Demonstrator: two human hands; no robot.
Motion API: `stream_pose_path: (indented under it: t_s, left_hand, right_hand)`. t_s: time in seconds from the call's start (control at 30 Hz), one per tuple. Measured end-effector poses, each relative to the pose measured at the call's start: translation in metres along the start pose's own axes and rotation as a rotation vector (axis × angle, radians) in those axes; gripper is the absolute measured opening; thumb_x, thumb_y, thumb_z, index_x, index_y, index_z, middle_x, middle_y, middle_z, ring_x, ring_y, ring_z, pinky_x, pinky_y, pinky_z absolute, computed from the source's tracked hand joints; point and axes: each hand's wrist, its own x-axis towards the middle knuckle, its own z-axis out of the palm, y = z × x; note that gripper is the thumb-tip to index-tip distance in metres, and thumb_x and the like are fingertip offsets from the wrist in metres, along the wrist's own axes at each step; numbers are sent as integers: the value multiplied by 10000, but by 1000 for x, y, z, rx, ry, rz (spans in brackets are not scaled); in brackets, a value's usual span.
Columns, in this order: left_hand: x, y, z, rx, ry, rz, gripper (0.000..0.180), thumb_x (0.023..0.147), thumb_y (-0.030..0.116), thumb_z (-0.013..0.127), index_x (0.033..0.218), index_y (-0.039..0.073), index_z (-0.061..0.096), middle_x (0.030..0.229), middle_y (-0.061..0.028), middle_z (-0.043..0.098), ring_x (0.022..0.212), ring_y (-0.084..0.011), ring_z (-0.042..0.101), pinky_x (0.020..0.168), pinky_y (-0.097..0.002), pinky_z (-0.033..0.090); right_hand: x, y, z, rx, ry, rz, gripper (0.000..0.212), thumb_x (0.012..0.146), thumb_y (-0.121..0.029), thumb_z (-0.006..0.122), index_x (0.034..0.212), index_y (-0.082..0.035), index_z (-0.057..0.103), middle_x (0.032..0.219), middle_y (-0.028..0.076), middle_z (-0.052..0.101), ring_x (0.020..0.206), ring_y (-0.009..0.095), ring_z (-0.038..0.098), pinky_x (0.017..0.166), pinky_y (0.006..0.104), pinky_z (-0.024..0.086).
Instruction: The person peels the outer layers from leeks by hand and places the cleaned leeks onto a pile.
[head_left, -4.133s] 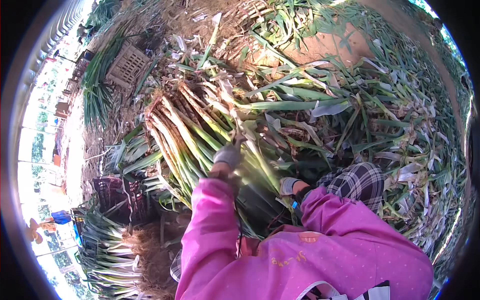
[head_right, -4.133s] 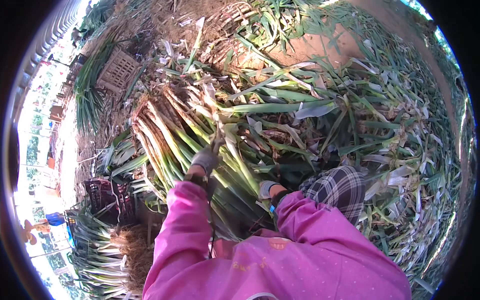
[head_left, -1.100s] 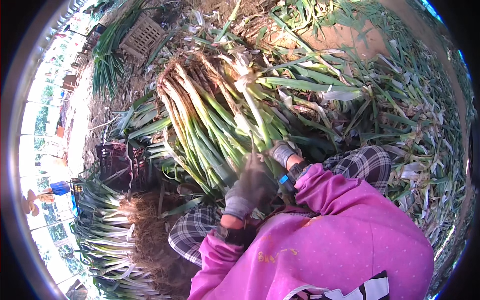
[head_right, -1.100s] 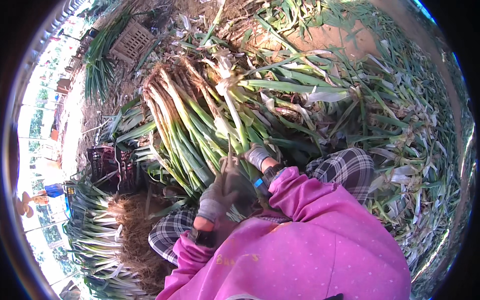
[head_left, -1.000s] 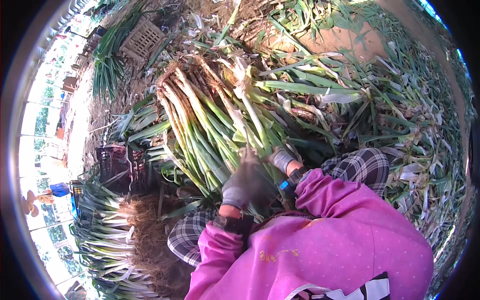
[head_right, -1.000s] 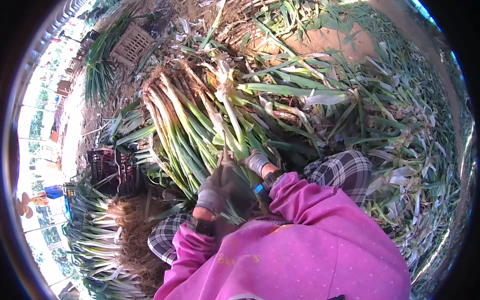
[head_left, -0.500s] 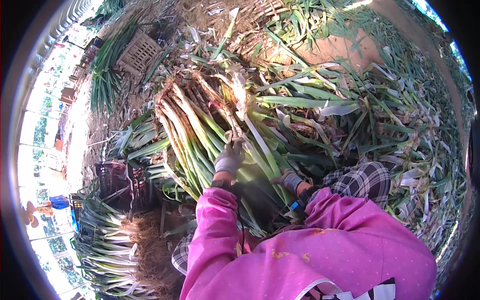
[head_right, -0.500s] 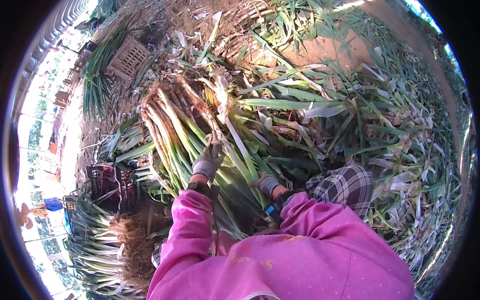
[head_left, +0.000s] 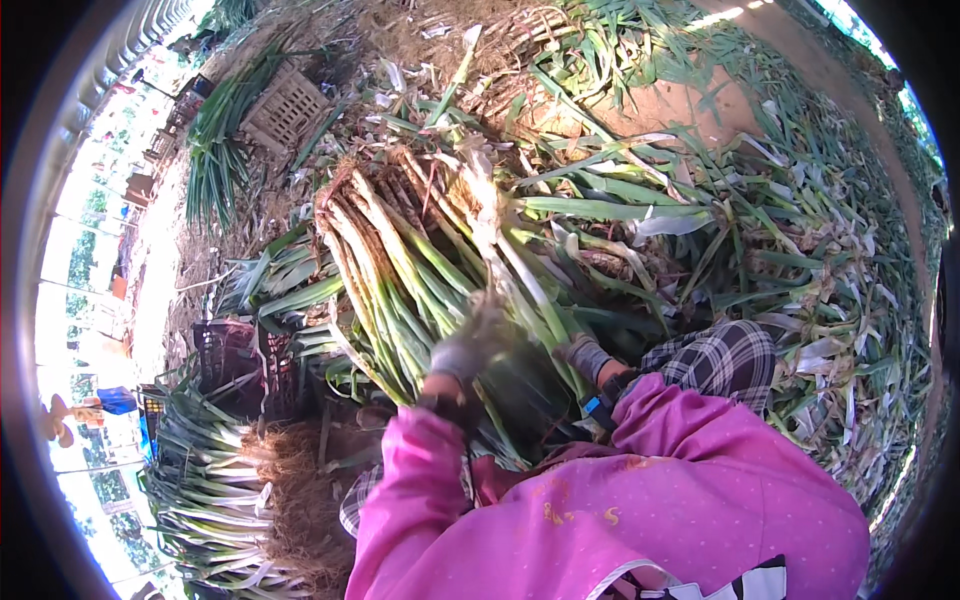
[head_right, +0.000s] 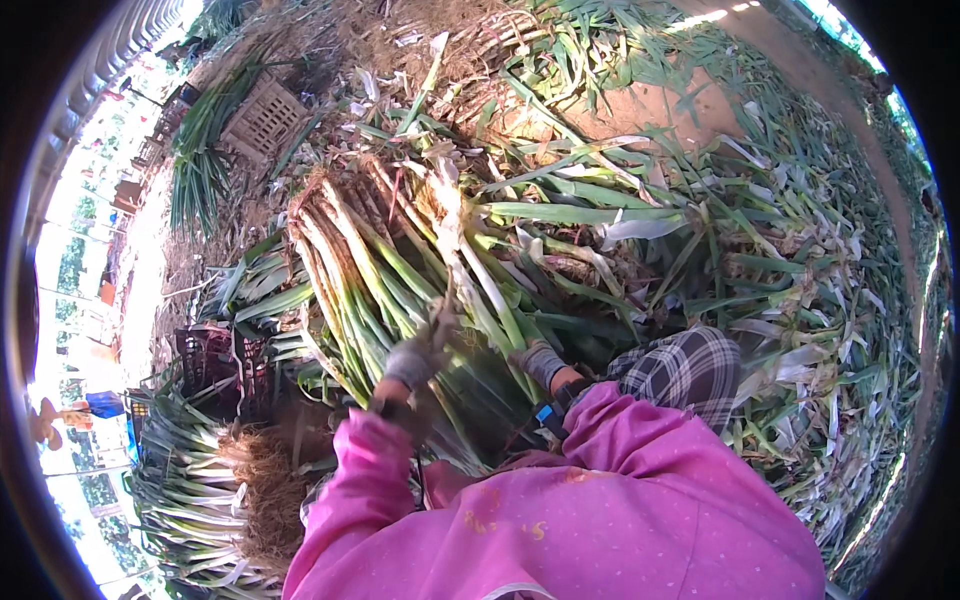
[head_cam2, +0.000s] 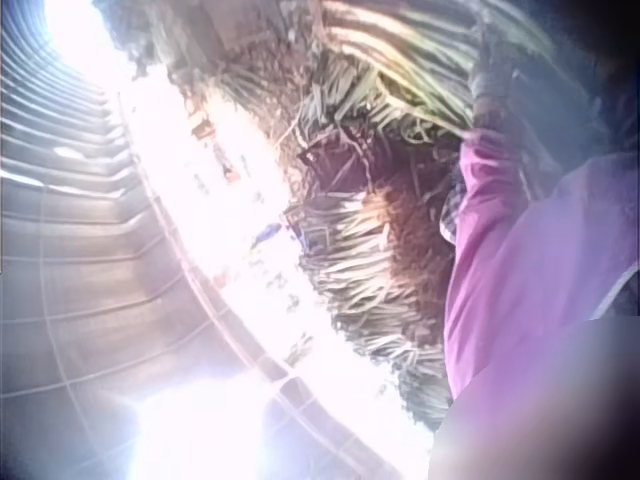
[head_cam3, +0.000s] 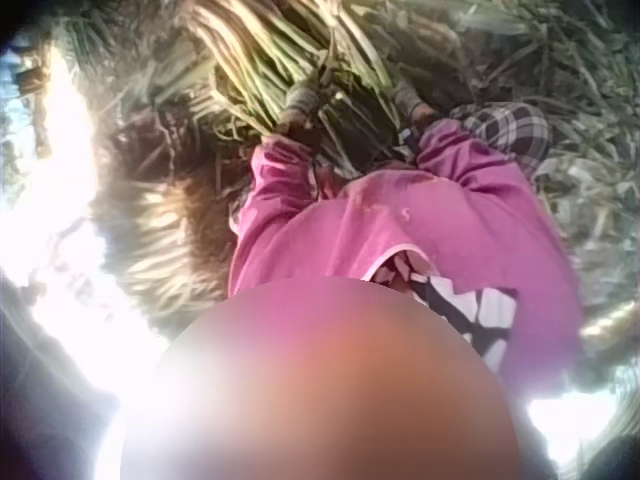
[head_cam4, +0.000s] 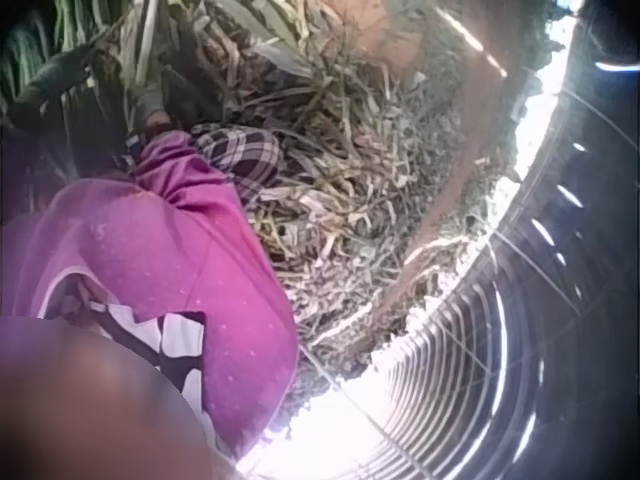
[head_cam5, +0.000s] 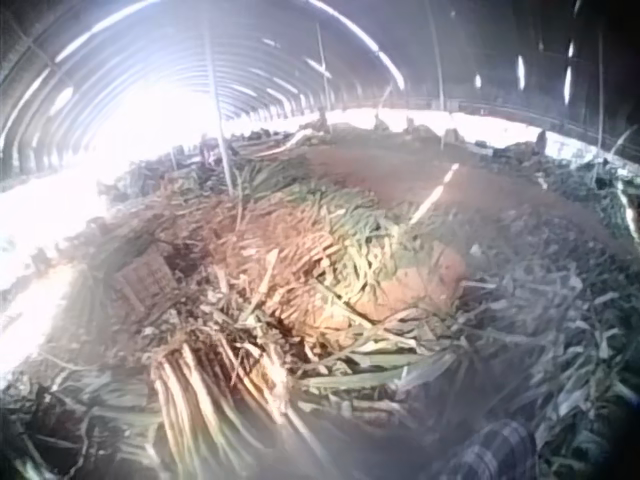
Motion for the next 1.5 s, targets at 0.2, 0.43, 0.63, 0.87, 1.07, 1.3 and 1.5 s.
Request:
stream_pose_path:
  t_s: [0.2,0.43,0.63,0.87,1.07,1.3,1.5]
  left_hand:
    - [-108,90,-12,-430,-282,-403,604,699,323,658,1201,82,424,943,-183,582,866,-310,582,748,-337,459]
    - [-55,70,-14,-441,76,-502,516,699,356,640,1056,25,468,886,-191,575,809,-347,568,698,-398,452]
    - [3,23,7,-174,-181,-564,491,719,394,566,1151,213,421,1029,-224,522,905,-368,543,764,-420,439]
    - [2,26,4,-153,-374,-507,621,719,392,540,1259,155,345,1101,-215,506,977,-347,531,805,-410,428]
    - [-39,67,-24,-211,-455,-404,472,790,327,483,1240,276,353,1252,-185,371,1048,-360,483,843,-428,420]
    - [-83,96,-32,-340,-134,-544,404,783,290,453,1182,234,420,1176,-146,435,1010,-360,496,842,-417,420]
    - [-109,86,10,-267,-16,-243,607,717,430,609,1164,54,442,951,-216,573,856,-364,564,768,-399,444]
  right_hand:
    - [-30,-20,1,240,-108,-57,615,618,-333,735,1081,5,511,874,120,597,737,196,561,679,318,453]
    - [-78,-9,1,277,-272,71,432,654,-256,695,973,-16,531,745,80,584,597,179,559,538,317,451]
    - [-97,-17,-1,365,-428,128,519,621,-226,718,1033,32,533,844,122,601,685,212,586,606,323,475]
    - [-66,18,6,206,-269,19,366,646,-123,686,910,45,495,689,105,595,547,178,579,503,303,462]
    - [-67,18,8,163,-245,-47,375,641,-117,667,942,33,502,683,99,596,542,176,567,506,312,457]
    - [-97,-5,1,160,-168,-67,331,645,-191,696,875,2,555,650,73,580,560,173,547,560,301,451]
    - [-119,-43,-59,906,-394,-425,192,659,-134,661,778,-12,576,626,58,545,557,171,540,558,320,490]
